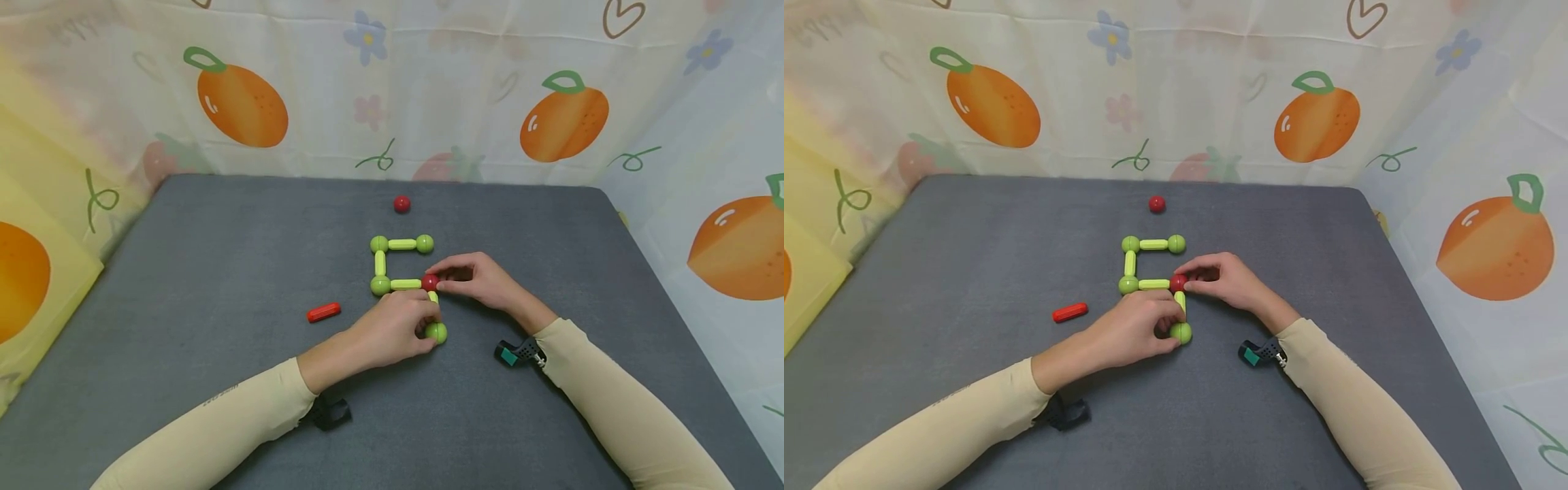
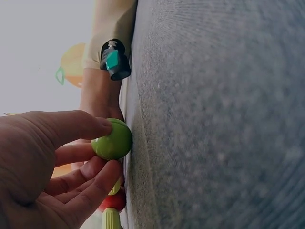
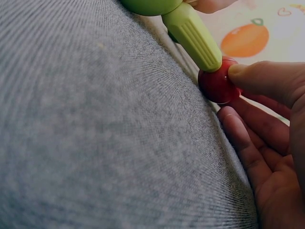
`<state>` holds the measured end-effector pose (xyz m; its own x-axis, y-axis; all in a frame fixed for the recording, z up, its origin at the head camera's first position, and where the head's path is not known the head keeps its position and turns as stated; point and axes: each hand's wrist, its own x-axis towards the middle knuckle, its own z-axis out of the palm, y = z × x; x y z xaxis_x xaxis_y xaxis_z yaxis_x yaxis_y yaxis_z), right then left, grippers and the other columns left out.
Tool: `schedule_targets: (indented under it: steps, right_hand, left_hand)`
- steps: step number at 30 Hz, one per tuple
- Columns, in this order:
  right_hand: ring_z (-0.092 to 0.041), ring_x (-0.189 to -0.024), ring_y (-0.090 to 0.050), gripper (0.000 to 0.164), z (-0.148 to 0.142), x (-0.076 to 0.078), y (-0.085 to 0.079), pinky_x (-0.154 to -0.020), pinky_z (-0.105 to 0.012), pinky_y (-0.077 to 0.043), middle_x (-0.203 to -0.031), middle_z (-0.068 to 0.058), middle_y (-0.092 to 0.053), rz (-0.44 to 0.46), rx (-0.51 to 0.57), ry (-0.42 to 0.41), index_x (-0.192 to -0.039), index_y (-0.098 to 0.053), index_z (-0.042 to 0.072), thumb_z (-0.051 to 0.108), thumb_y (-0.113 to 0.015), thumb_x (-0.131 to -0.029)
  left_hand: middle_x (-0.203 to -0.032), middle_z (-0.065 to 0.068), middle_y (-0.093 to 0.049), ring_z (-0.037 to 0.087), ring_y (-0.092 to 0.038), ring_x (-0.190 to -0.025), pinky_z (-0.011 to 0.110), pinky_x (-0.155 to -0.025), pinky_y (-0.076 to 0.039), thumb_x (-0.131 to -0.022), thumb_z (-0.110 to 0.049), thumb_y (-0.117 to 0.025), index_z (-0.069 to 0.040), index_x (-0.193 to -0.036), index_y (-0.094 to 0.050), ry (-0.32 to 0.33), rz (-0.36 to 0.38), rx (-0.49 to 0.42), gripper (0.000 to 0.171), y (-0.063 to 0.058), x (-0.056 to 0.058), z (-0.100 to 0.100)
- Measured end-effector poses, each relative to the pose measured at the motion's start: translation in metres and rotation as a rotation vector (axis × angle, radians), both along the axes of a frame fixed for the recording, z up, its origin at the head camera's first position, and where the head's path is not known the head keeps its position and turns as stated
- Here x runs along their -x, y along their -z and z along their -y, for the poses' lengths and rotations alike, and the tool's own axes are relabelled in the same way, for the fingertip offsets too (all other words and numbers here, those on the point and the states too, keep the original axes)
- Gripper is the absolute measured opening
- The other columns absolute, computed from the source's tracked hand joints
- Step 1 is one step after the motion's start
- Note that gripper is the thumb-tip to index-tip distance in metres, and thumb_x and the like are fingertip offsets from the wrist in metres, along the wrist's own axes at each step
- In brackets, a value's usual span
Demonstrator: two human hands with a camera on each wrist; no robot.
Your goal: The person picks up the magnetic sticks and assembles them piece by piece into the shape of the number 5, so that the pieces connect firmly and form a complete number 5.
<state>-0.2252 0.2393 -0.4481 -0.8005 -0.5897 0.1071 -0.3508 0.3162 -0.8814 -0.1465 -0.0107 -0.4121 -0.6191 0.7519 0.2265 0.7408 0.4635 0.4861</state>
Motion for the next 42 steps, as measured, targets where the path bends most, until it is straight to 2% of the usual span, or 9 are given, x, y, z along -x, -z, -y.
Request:
schedule_targets:
  steps: [5, 9, 15, 20, 24, 31, 34, 38, 42]
  right_hand:
    - [-0.025, -0.103, -0.071, 0.03, -0.001, -0.002, -0.002, -0.092, -0.032, -0.057, -0.12, -0.005, -0.077, -0.002, 0.015, -0.002, -0.134, -0.078, 0.008, 0.009, -0.075, -0.104]
    - [-0.027, -0.11, -0.07, 0.036, -0.002, -0.004, -0.006, -0.096, -0.033, -0.057, -0.132, -0.013, -0.072, -0.035, 0.068, 0.013, -0.142, -0.071, 0.004, 0.005, -0.071, -0.105]
    - [-0.028, -0.11, -0.07, 0.036, -0.006, -0.02, -0.018, -0.099, -0.033, -0.057, -0.126, -0.027, -0.068, -0.128, 0.154, 0.095, -0.139, -0.069, -0.005, -0.002, -0.072, -0.103]
    - [-0.029, -0.107, -0.069, 0.034, -0.009, -0.04, -0.021, -0.098, -0.031, -0.056, -0.123, -0.03, -0.068, -0.144, 0.187, 0.116, -0.135, -0.068, -0.008, -0.007, -0.071, -0.101]
    - [-0.03, -0.106, -0.068, 0.034, -0.011, -0.057, -0.019, -0.096, -0.03, -0.057, -0.121, -0.03, -0.068, -0.132, 0.193, 0.126, -0.134, -0.068, -0.009, -0.008, -0.07, -0.101]
    - [-0.025, -0.101, -0.068, 0.032, -0.009, -0.077, -0.01, -0.091, -0.029, -0.058, -0.115, -0.024, -0.07, -0.133, 0.202, 0.114, -0.131, -0.069, -0.009, -0.01, -0.072, -0.099]
    - [-0.024, -0.098, -0.067, 0.033, -0.007, -0.079, -0.005, -0.088, -0.029, -0.058, -0.113, -0.021, -0.07, -0.119, 0.222, 0.097, -0.129, -0.07, -0.009, -0.011, -0.073, -0.097]
    - [-0.025, -0.096, -0.065, 0.034, -0.004, -0.079, 0.002, -0.086, -0.03, -0.058, -0.113, -0.017, -0.069, -0.101, 0.23, 0.05, -0.128, -0.072, -0.006, -0.012, -0.076, -0.094]
    - [-0.025, -0.095, -0.065, 0.039, -0.002, -0.08, 0.006, -0.085, -0.032, -0.057, -0.112, -0.013, -0.069, -0.139, 0.2, 0.014, -0.127, -0.074, 0.001, -0.01, -0.083, -0.091]
  left_hand:
    - [-0.097, -0.001, -0.067, 0.012, -0.062, -0.084, 0.024, -0.076, -0.053, -0.09, -0.012, -0.09, -0.012, -0.103, -0.079, -0.015, 0.039, -0.022, 0.018, -0.006, 0.004, 0.006]
    - [-0.103, 0.001, -0.072, 0.015, -0.066, -0.087, 0.028, -0.079, -0.056, -0.089, -0.011, -0.09, -0.01, -0.108, -0.08, -0.076, 0.056, -0.074, 0.021, -0.019, 0.01, 0.026]
    - [-0.106, 0.002, -0.074, 0.02, -0.067, -0.089, 0.039, -0.08, -0.057, -0.091, -0.009, -0.089, -0.01, -0.111, -0.081, -0.177, 0.075, -0.112, 0.022, -0.033, 0.024, 0.082]
    - [-0.111, 0.003, -0.074, 0.025, -0.067, -0.096, 0.049, -0.084, -0.057, -0.093, -0.009, -0.088, -0.011, -0.115, -0.08, -0.256, 0.126, -0.123, 0.023, -0.031, 0.032, 0.133]
    - [-0.109, 0.004, -0.073, 0.022, -0.066, -0.095, 0.048, -0.085, -0.057, -0.093, -0.011, -0.088, -0.009, -0.118, -0.08, -0.28, 0.184, -0.108, 0.026, -0.027, 0.034, 0.157]
    - [-0.099, -0.003, -0.072, 0.014, -0.066, -0.088, 0.037, -0.08, -0.056, -0.093, -0.017, -0.089, -0.013, -0.114, -0.081, -0.257, 0.306, -0.014, 0.023, -0.013, 0.034, 0.167]
    - [-0.093, -0.005, -0.07, 0.014, -0.065, -0.084, 0.035, -0.076, -0.056, -0.09, -0.018, -0.092, -0.016, -0.108, -0.081, -0.23, 0.316, 0.001, 0.022, -0.008, 0.035, 0.165]
    - [-0.086, -0.008, -0.068, 0.013, -0.064, -0.078, 0.034, -0.072, -0.056, -0.087, -0.011, -0.094, -0.018, -0.102, -0.08, -0.21, 0.307, 0.026, 0.021, -0.005, 0.035, 0.163]
    - [-0.083, -0.009, -0.067, 0.013, -0.063, -0.076, 0.033, -0.07, -0.056, -0.087, -0.007, -0.092, -0.019, -0.097, -0.079, -0.204, 0.298, 0.036, 0.021, -0.004, 0.033, 0.162]
